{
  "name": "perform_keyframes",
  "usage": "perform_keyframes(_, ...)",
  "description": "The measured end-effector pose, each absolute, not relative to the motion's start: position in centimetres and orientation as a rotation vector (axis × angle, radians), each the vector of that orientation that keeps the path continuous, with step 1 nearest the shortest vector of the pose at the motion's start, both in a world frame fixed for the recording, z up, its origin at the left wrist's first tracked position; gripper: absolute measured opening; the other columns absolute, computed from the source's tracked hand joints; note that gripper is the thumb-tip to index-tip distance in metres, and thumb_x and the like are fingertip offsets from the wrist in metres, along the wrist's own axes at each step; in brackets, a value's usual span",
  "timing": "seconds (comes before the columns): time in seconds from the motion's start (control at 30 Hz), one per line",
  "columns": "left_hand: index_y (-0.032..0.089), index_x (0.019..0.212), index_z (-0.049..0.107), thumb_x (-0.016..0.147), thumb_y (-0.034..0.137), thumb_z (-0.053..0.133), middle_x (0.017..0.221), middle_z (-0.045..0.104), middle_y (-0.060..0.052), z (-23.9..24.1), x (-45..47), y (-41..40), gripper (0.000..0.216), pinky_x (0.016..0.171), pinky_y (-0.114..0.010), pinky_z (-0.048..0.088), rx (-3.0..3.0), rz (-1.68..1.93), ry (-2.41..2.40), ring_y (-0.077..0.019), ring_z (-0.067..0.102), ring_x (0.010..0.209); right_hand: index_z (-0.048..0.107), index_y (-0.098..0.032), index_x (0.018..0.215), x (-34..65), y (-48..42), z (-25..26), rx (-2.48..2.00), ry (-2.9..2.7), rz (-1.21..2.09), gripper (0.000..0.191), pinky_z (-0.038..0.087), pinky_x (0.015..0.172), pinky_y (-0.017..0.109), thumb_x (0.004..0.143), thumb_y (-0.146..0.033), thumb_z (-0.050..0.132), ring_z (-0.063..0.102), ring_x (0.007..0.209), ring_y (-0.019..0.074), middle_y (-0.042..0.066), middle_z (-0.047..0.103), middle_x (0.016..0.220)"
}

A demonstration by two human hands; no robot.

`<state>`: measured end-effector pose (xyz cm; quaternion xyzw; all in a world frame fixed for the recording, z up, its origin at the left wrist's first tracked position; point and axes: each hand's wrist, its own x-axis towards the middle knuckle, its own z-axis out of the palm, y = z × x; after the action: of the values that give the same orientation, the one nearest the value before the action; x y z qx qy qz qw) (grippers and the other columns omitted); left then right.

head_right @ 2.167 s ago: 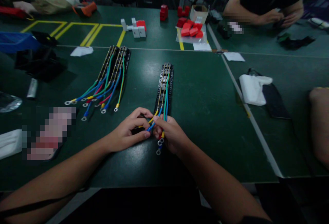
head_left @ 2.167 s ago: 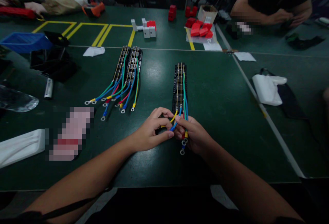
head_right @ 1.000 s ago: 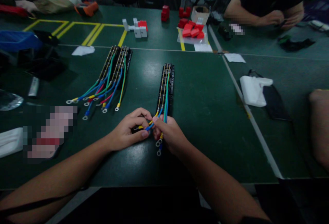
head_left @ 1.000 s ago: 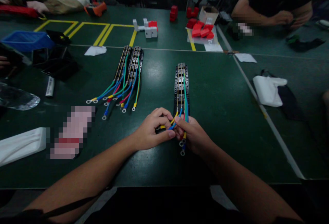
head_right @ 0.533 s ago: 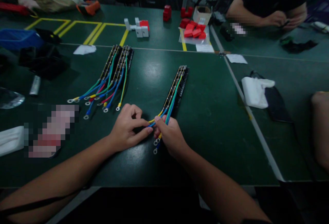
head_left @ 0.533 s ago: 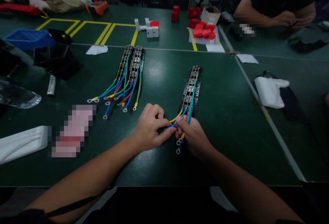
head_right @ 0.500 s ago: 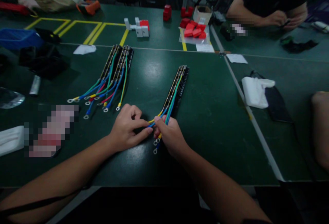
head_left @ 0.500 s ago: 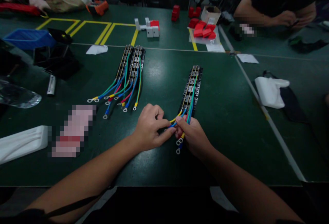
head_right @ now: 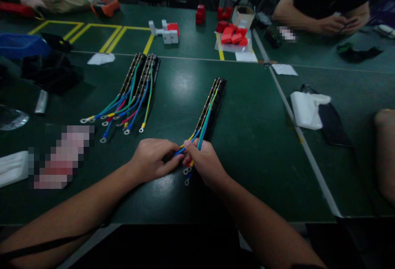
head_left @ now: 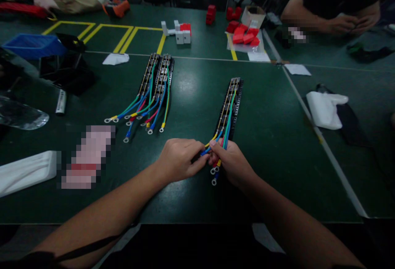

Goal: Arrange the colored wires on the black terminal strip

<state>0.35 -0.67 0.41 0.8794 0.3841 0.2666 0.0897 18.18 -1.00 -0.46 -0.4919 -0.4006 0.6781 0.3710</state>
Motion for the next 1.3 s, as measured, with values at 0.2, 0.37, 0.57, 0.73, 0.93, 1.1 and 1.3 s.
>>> perform_keyframes(0.2,0.017,0.081,0.064,0.091,0.035,0.049,0.063,0.06,-0.001,0.14,0.32,-0.67,0.025,0.054,-0.025,0.038,2.66,0.8,1.129,-0.0118,0.055,0.057,0.054,-0.017,0.063,18.24,-0.95,-0.42,-1.226,-1.014,1.791,0.034,0.041,0.055,0.024,0.085,-0.044,0.059,0.051,0.05,0.0099,-0.001,0.057,0.055)
perform_keyframes(0.37,0.016,0.078,0.063,0.093,0.032,0.046,0.062,0.06,0.0,0.2,0.5,-0.76,0.027,0.054,-0.025,0.038,2.622,0.79,1.145,-0.0116,0.054,0.055,0.053,-0.018,0.06,18.19,-0.89,-0.23,-1.172,-1.015,1.825,0.036,0.041,0.056,0.024,0.086,-0.042,0.057,0.051,0.052,0.0104,0.0,0.056,0.055)
perform_keyframes(0.57,0.016,0.075,0.061,0.094,0.03,0.045,0.06,0.057,0.001,0.5,0.67,-0.83,0.028,0.052,-0.024,0.035,2.467,0.769,1.164,-0.0096,0.049,0.051,0.052,-0.017,0.059,18.21,-0.82,-0.16,-1.164,-1.017,1.841,0.037,0.041,0.057,0.025,0.088,-0.041,0.055,0.052,0.053,0.0105,0.0,0.057,0.056)
perform_keyframes(0.73,0.016,0.075,0.062,0.091,0.031,0.05,0.06,0.056,0.002,0.52,0.63,-0.85,0.025,0.051,-0.023,0.035,2.423,0.798,1.151,-0.0089,0.049,0.051,0.053,-0.018,0.06,18.22,-0.82,-0.24,-1.203,-1.019,1.809,0.036,0.041,0.055,0.024,0.086,-0.043,0.058,0.051,0.051,0.0103,-0.001,0.056,0.054)
perform_keyframes(0.93,0.016,0.077,0.063,0.09,0.032,0.05,0.06,0.058,0.001,0.41,0.53,-0.89,0.024,0.053,-0.024,0.036,2.495,0.794,1.117,-0.0098,0.051,0.052,0.054,-0.018,0.061,18.18,-0.85,-0.15,-1.252,-1.008,1.781,0.035,0.041,0.056,0.024,0.084,-0.042,0.06,0.051,0.05,0.0102,-0.001,0.056,0.052)
perform_keyframes(1.1,0.015,0.078,0.062,0.093,0.029,0.045,0.063,0.059,0.001,0.58,0.62,-0.89,0.027,0.053,-0.023,0.035,2.459,0.744,1.144,-0.0093,0.049,0.052,0.052,-0.017,0.059,18.2,-0.75,-0.24,-1.202,-0.989,1.827,0.036,0.04,0.055,0.024,0.085,-0.041,0.058,0.051,0.05,0.0099,-0.001,0.056,0.053)
perform_keyframes(1.3,0.015,0.076,0.062,0.094,0.03,0.044,0.062,0.059,0.001,0.89,0.72,-0.84,0.03,0.053,-0.022,0.034,2.394,0.736,1.143,-0.0086,0.05,0.052,0.052,-0.018,0.061,18.23,-0.69,-0.26,-1.179,-0.96,1.864,0.034,0.039,0.055,0.025,0.086,-0.04,0.059,0.052,0.051,0.0103,-0.001,0.056,0.053)
